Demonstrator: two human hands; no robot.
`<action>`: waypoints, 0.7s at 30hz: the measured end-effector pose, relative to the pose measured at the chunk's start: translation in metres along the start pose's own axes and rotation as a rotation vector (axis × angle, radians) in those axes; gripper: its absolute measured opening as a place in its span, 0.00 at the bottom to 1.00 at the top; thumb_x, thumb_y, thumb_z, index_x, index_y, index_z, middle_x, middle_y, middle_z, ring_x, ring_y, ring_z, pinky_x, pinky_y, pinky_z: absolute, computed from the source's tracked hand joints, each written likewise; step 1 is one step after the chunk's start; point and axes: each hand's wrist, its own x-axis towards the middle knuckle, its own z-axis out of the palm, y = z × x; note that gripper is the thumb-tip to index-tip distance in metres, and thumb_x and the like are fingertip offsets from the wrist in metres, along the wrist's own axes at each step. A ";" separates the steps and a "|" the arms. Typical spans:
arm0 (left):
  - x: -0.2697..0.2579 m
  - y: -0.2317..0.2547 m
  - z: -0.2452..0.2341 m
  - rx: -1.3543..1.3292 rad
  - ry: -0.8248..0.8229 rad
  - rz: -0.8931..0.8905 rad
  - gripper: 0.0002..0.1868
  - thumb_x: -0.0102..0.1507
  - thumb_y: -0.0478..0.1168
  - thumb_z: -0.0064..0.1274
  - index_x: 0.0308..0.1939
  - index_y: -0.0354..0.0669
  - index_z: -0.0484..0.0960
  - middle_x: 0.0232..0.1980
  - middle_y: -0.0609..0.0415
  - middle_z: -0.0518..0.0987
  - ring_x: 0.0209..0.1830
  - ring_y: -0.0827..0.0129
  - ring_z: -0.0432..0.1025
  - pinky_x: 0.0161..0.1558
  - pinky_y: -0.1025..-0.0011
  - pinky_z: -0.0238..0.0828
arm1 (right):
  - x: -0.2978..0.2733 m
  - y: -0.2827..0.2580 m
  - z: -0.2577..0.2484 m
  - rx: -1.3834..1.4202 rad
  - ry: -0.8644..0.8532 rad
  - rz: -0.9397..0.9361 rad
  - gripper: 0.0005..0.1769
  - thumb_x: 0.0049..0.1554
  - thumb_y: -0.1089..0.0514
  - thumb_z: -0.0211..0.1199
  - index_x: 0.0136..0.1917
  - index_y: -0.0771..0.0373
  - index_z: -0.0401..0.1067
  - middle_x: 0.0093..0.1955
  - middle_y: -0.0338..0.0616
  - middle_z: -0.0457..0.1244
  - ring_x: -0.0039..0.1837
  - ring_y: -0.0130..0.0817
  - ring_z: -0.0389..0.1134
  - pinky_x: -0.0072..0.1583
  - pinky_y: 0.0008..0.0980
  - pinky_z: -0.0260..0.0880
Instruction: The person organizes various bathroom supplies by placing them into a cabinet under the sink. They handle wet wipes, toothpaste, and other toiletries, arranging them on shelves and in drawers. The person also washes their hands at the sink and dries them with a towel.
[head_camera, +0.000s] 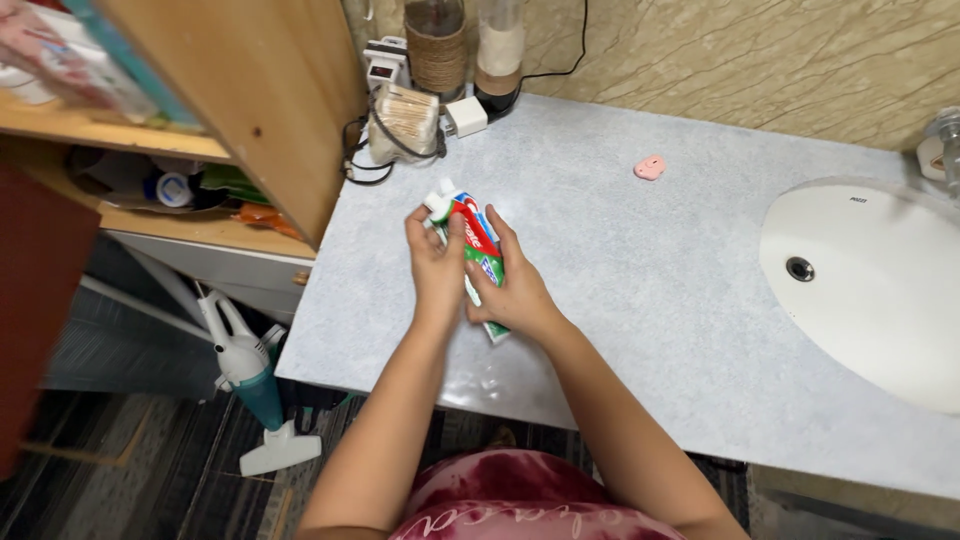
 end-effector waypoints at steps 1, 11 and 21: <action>0.000 0.009 -0.009 -0.011 -0.009 0.015 0.23 0.69 0.40 0.51 0.64 0.37 0.62 0.53 0.45 0.81 0.50 0.71 0.76 0.47 0.73 0.77 | -0.005 -0.002 0.007 0.166 -0.064 0.090 0.47 0.56 0.60 0.62 0.82 0.49 0.42 0.45 0.43 0.63 0.36 0.31 0.68 0.35 0.32 0.69; -0.008 0.081 -0.073 -0.285 0.009 -0.329 0.21 0.66 0.45 0.52 0.59 0.40 0.65 0.51 0.49 0.78 0.48 0.68 0.76 0.45 0.66 0.77 | -0.024 -0.021 0.040 0.401 -0.236 0.222 0.32 0.63 0.59 0.58 0.79 0.55 0.58 0.45 0.35 0.63 0.34 0.19 0.58 0.32 0.23 0.59; -0.040 0.084 -0.077 -0.191 -0.269 -0.122 0.24 0.66 0.34 0.59 0.63 0.31 0.67 0.59 0.46 0.76 0.56 0.68 0.73 0.56 0.70 0.74 | -0.043 -0.045 0.056 0.138 -0.127 0.020 0.25 0.64 0.57 0.59 0.72 0.62 0.62 0.47 0.35 0.65 0.43 0.16 0.64 0.39 0.21 0.68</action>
